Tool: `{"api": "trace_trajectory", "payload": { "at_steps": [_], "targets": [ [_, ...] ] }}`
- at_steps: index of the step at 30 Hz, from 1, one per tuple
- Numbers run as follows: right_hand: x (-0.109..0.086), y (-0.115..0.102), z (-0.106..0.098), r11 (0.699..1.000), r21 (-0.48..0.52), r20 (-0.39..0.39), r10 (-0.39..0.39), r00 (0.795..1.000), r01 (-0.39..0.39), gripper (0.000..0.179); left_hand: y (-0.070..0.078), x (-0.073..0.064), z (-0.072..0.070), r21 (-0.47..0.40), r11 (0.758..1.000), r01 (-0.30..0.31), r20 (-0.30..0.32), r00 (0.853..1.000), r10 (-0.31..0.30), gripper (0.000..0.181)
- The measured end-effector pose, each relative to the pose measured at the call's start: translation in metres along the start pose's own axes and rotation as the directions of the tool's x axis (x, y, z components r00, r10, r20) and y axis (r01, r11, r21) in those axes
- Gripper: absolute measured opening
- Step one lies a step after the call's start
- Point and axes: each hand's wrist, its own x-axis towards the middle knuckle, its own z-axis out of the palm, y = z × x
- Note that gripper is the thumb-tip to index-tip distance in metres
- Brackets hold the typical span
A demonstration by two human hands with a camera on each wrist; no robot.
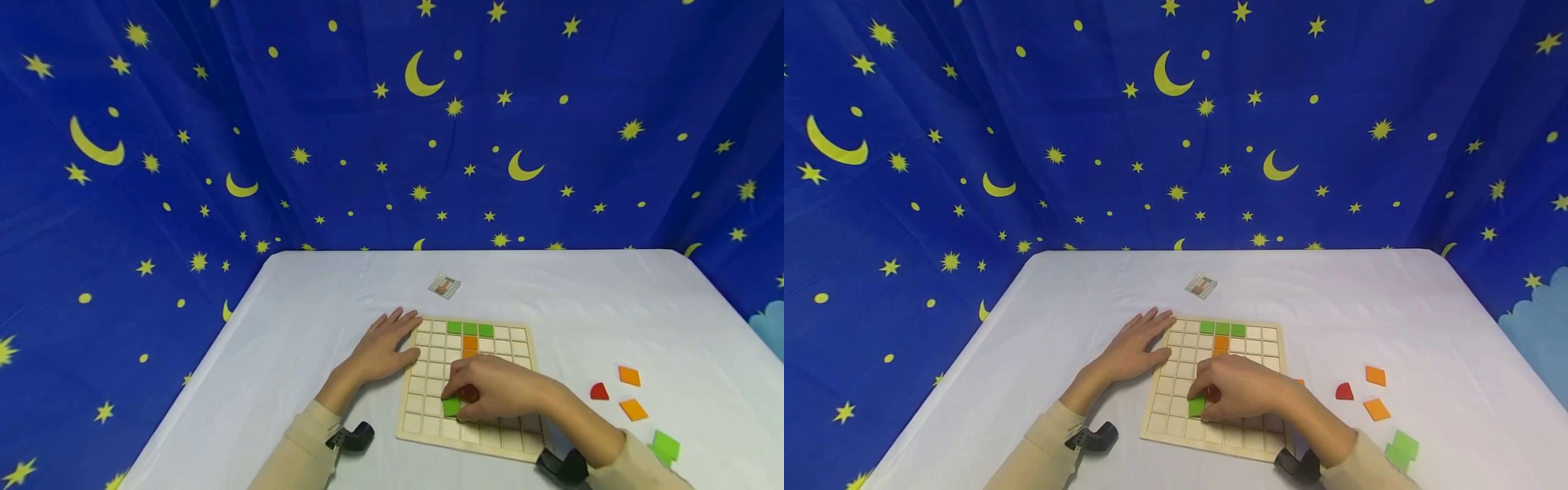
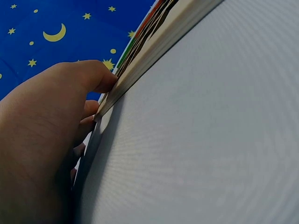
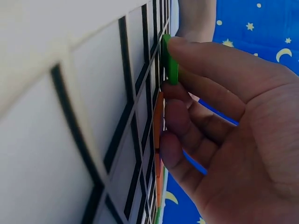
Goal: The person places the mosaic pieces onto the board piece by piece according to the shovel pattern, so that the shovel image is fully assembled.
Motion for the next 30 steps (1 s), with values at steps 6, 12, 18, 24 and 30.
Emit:
{"api": "trace_trajectory", "payload": {
  "at_steps": [6, 12, 18, 24, 30],
  "targets": [
    [0.0005, 0.0005, 0.0021, 0.999, 0.03, 0.015, 0.04, 0.999, -0.041, 0.028, 0.0002, 0.0004, 0.0004, -0.001, 1.0, 0.009, 0.008, 1.0, -0.009, 0.063],
    [0.0008, 0.0022, 0.0023, 0.999, 0.019, 0.0, 0.049, 0.999, -0.049, 0.028, 0.0006, 0.001, -0.0002, 0.002, 1.0, 0.005, 0.004, 1.0, -0.005, 0.063],
    [0.0021, 0.0047, 0.0027, 0.998, 0.038, -0.002, 0.052, 0.999, -0.052, 0.027, 0.0007, 0.0012, -0.001, -0.007, 1.0, 0.002, -0.003, 1.0, -0.002, 0.063],
    [0.0023, 0.0055, 0.0037, 0.999, 0.022, -0.006, 0.039, 0.999, -0.038, 0.028, 0.0012, 0.001, -0.0012, -0.017, 1.0, 0.006, -0.006, 1.0, -0.006, 0.063],
    [0.0022, 0.0038, 0.0038, 1.0, 0.01, -0.009, 0.029, 1.0, -0.029, 0.028, 0.0013, 0.0009, -0.001, -0.01, 1.0, 0.004, -0.005, 1.0, -0.004, 0.062]
  ]
}}
